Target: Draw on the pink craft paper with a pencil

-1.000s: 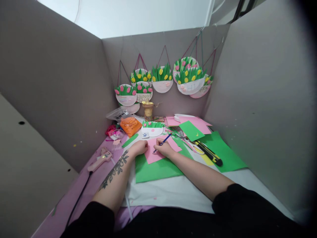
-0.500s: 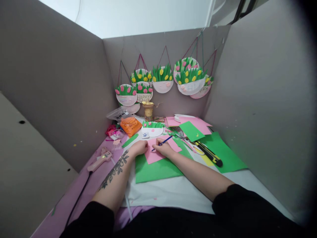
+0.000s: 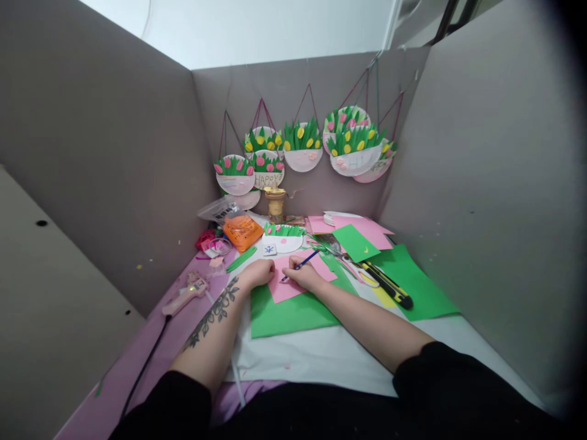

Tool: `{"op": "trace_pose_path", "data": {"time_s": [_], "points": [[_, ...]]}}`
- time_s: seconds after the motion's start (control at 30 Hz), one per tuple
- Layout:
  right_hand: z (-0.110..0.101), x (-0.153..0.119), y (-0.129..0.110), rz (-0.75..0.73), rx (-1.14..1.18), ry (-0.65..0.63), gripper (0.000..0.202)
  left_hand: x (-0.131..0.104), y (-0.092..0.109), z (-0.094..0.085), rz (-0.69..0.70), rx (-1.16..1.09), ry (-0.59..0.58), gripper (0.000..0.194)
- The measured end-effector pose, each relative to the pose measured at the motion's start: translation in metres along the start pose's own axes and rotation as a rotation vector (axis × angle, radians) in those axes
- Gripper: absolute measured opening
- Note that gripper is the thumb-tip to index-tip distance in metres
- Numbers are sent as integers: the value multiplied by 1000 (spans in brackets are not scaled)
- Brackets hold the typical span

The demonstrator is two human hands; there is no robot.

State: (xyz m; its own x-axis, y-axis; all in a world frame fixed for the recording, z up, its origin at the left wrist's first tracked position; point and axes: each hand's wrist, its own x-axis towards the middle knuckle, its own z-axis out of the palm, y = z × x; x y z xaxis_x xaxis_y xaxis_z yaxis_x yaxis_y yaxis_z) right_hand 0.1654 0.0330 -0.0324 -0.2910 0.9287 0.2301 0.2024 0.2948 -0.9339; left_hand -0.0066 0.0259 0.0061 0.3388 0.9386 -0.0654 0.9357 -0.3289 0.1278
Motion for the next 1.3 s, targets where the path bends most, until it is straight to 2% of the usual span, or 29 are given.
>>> {"op": "trace_pose_path", "data": {"time_s": [1.07,1.3], "points": [[0,1,4,33,28,-30,21,0,-1,1,3,1,3,25],[-2,2,5,2,14,-15,19,0,0,1,5,4,5,24]]}}
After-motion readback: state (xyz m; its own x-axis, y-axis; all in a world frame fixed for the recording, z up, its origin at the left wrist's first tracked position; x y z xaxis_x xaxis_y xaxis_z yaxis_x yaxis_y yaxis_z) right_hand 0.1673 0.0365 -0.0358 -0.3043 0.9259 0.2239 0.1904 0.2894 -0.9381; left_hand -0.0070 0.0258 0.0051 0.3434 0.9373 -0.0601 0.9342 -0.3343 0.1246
